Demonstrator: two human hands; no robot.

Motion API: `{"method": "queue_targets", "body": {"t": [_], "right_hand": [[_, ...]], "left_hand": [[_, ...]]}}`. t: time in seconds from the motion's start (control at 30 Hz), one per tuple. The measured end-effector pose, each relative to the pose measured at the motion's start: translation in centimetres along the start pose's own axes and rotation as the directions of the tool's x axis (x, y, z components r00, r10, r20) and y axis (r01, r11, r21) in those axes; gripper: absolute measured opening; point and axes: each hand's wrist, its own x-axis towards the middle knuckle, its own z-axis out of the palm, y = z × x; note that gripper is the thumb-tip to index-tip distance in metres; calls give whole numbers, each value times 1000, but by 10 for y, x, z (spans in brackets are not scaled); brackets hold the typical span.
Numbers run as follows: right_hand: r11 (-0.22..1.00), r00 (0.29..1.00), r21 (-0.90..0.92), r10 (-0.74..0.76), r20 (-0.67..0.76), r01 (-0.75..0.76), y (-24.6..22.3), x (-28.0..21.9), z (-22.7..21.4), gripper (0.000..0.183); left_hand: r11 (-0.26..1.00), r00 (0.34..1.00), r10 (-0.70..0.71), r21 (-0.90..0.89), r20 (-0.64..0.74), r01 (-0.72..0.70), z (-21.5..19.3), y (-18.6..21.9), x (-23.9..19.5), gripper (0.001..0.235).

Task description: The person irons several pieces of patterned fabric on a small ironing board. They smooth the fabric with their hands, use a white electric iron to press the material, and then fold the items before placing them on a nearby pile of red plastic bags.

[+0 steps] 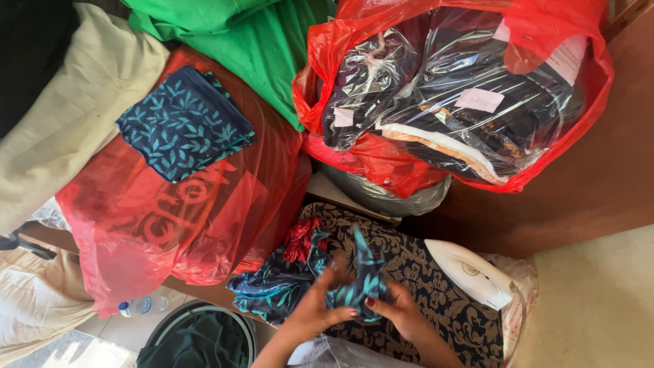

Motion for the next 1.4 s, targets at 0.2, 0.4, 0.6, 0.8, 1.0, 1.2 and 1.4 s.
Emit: {"method": "queue_targets", "body": {"t": [0.2,0.4,0.6,0.8,1.0,1.2,1.4], "right_hand": [[996,998,73,-58,-5,59,-16,3,2,46],[977,994,211,-2,-108,25,-24,11,5,36],[964,947,186,231,-224,-191,-23,17,25,28],[977,981,205,-19,-194,59,-37,11,3,16],[951,914,-263,-246,-324,162,-48,12,7,23],[874,904,-475,-280,-322,101,-43,7,4,21],[967,934,-141,-245,-259,214,-34,5,1,13]], "left_hand": [[925,928,-373,-73,12,373,11,-57,-11,23],[959,965,-263,-105,-1,262,0,-76,-17,29],[935,945,-311,-212,-98,286,4,-75,-13,25],[979,975,-188,-106,-120,176,-7,-59,-12,26],[993,976,-109,-67,-187,98,-6,-43,-5,25],[909,925,-352,-289,-142,301,-8,-49,-3,21],[897,909,-349,-365,-230,252,-2,-65,-12,24]]}}
